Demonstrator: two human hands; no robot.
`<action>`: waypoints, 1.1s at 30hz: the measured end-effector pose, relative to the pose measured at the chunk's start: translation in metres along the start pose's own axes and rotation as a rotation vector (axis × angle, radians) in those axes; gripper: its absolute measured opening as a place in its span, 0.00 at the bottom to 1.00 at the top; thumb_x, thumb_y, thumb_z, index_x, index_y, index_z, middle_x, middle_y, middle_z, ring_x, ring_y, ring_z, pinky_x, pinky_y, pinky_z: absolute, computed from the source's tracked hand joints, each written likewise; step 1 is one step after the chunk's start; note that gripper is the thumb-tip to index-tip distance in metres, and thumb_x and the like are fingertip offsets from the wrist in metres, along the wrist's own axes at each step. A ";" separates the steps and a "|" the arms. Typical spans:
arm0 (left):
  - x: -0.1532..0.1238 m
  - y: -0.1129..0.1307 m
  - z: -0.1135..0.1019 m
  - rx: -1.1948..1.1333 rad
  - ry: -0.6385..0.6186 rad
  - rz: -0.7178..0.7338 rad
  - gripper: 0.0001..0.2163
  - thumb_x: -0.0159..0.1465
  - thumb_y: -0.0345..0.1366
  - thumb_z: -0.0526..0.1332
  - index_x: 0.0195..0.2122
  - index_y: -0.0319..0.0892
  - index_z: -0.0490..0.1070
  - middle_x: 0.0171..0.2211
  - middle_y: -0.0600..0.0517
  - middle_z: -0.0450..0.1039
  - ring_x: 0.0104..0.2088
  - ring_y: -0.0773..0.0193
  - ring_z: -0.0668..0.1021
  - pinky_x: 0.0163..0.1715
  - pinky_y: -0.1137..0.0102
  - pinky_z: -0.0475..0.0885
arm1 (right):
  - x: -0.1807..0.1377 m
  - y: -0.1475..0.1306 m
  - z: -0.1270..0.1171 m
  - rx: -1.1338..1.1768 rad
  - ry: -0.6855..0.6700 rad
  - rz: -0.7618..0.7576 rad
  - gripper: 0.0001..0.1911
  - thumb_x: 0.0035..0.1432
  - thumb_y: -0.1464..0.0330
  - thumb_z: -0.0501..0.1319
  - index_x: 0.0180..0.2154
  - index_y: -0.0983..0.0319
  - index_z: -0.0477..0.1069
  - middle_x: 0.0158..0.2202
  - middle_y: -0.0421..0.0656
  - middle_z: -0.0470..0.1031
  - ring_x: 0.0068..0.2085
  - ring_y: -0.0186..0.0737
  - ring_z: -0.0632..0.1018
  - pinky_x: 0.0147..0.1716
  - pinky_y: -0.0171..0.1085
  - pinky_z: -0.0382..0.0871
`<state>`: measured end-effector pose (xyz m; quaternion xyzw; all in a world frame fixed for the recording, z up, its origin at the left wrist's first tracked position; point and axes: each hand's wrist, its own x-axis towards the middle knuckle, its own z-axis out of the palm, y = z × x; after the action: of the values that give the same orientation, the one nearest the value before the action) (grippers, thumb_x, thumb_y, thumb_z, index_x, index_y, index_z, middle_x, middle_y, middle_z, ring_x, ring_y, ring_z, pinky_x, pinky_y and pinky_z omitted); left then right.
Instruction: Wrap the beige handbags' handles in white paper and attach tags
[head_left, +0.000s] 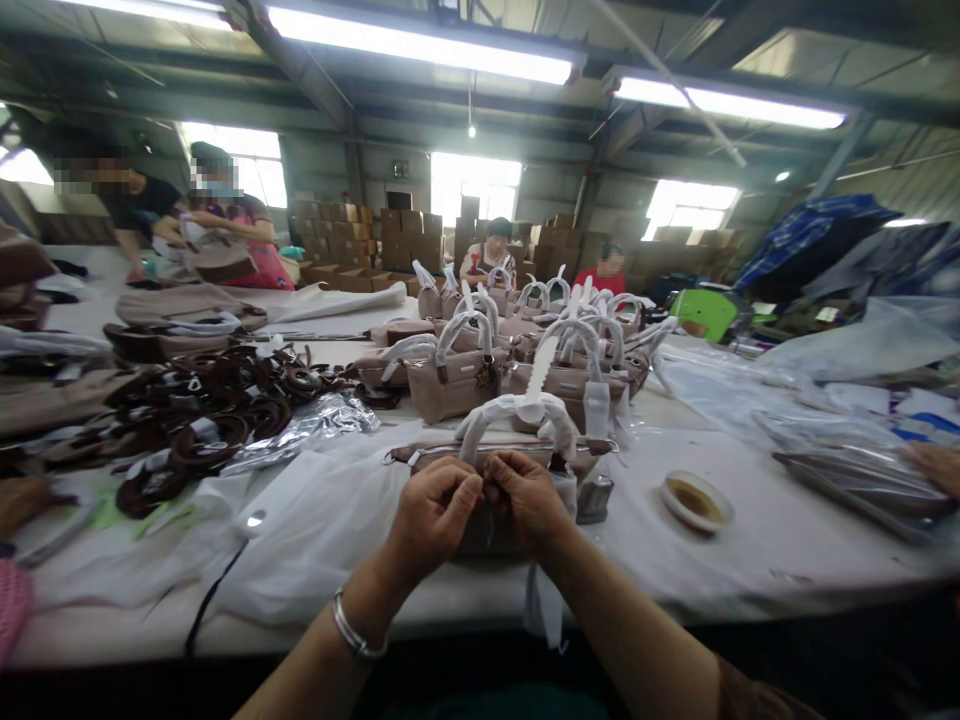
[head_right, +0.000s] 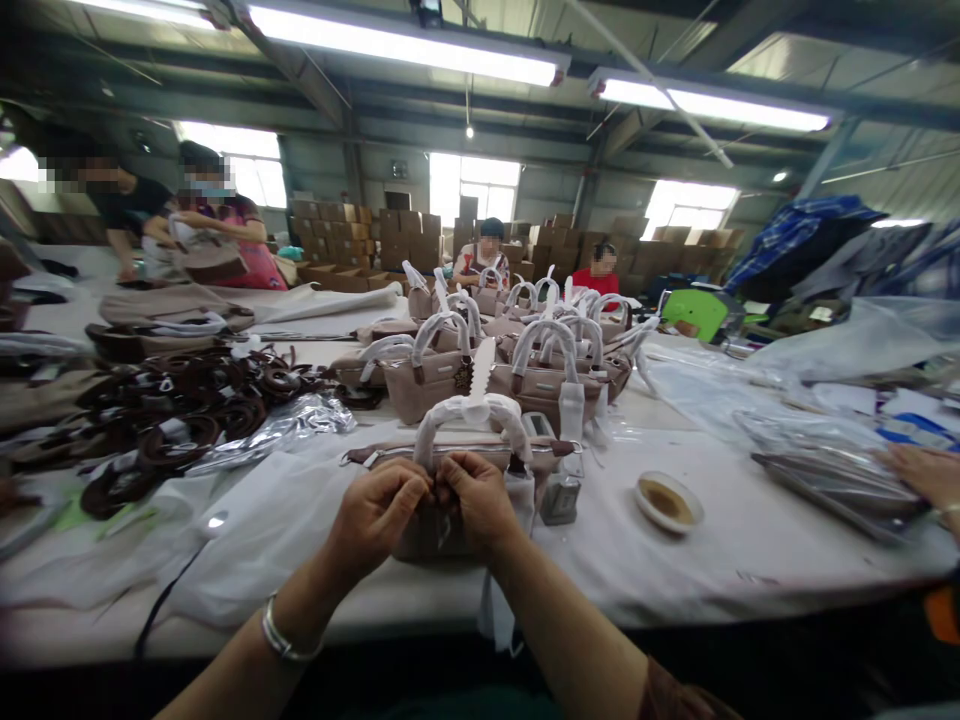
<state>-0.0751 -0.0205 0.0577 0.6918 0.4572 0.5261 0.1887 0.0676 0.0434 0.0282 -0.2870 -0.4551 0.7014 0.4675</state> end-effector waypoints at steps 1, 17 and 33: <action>0.001 -0.002 0.000 0.016 0.008 -0.010 0.11 0.66 0.35 0.55 0.30 0.42 0.73 0.31 0.49 0.75 0.36 0.62 0.77 0.40 0.68 0.72 | 0.000 0.000 0.000 0.015 -0.002 0.011 0.17 0.49 0.56 0.70 0.27 0.62 0.69 0.17 0.34 0.66 0.18 0.26 0.63 0.16 0.27 0.52; 0.004 0.000 0.004 0.312 -0.070 -0.087 0.07 0.66 0.31 0.55 0.44 0.43 0.67 0.31 0.51 0.78 0.35 0.59 0.80 0.36 0.67 0.71 | 0.004 -0.002 -0.001 0.159 -0.017 0.110 0.19 0.43 0.58 0.74 0.26 0.63 0.69 0.18 0.35 0.67 0.17 0.25 0.63 0.13 0.25 0.51; 0.010 0.002 0.013 0.709 -0.025 0.007 0.10 0.67 0.29 0.53 0.30 0.42 0.70 0.31 0.50 0.70 0.31 0.61 0.73 0.33 0.68 0.67 | 0.005 0.001 -0.002 0.165 -0.066 0.136 0.18 0.47 0.59 0.72 0.26 0.64 0.68 0.18 0.34 0.66 0.17 0.24 0.61 0.13 0.25 0.49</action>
<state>-0.0628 -0.0100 0.0601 0.7222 0.6067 0.3268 -0.0594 0.0664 0.0489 0.0265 -0.2546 -0.3904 0.7757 0.4255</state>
